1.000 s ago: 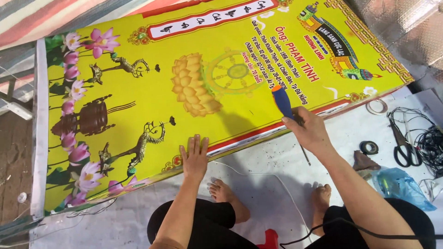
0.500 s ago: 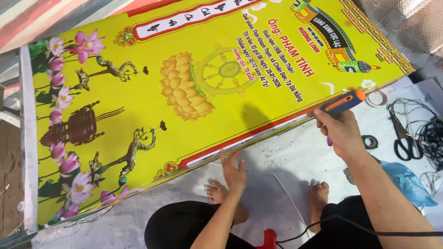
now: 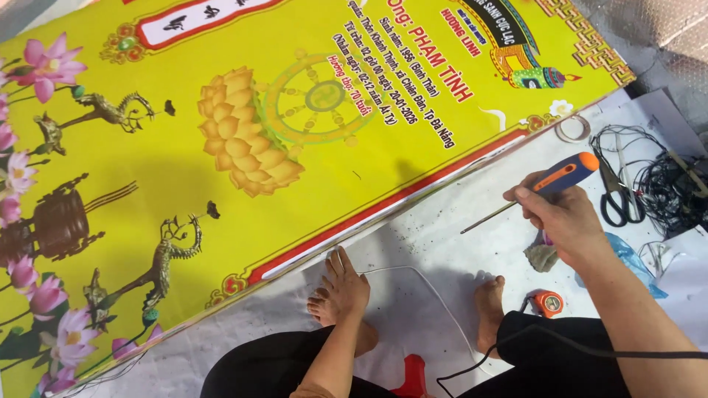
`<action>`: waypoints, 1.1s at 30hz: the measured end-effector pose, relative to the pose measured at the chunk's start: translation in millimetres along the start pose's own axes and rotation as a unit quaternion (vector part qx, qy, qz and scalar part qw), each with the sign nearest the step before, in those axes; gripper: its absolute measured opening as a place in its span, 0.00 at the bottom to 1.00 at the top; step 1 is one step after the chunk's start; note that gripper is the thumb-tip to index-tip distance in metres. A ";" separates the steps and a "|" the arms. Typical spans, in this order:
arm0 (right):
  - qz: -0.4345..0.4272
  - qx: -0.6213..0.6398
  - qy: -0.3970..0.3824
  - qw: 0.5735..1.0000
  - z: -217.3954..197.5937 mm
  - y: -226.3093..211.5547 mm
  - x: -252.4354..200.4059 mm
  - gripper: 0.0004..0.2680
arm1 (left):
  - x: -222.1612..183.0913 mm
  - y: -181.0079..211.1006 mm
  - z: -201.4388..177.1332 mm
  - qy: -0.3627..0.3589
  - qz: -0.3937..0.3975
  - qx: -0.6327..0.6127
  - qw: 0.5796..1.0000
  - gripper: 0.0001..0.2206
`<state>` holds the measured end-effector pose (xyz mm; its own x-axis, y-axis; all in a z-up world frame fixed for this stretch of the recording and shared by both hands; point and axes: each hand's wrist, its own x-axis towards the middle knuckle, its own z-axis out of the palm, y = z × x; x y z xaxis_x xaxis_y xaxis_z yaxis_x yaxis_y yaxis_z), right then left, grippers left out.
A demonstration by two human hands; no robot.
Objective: Assembling a large printed banner into a metal frame by tucking the edges into a groove using a screwdriver.
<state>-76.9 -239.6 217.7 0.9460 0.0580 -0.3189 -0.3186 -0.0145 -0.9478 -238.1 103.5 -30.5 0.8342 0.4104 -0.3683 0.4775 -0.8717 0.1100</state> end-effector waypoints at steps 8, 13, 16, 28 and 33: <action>0.010 0.002 0.015 1.000 -8.9 13.6 2.9 0.05 | 3.0 3.0 -9.9 -0.021 -0.013 -0.039 0.999 0.39; 0.015 -0.022 0.018 0.999 -6.8 9.6 4.4 0.05 | 10.6 1.6 -9.6 0.133 -0.180 -0.406 0.886 0.23; 0.012 -0.006 0.010 1.000 -6.9 11.7 6.3 0.05 | 59.2 -36.2 27.1 0.155 -0.275 -0.611 0.726 0.21; 0.006 -0.189 0.058 0.980 -6.9 79.3 28.5 0.09 | 114.5 -72.1 87.8 -0.034 -0.324 -0.723 0.609 0.07; 0.085 -0.407 -0.028 0.909 -4.2 117.2 50.7 0.16 | 64.6 9.6 22.8 -0.074 -0.172 -0.650 0.737 0.08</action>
<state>-66.1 -242.6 90.4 0.8750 0.0361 -0.4827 -0.2893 -0.7605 -0.5814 -185.9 115.6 -74.3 0.6089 0.4294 -0.6669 0.5950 0.3087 0.7420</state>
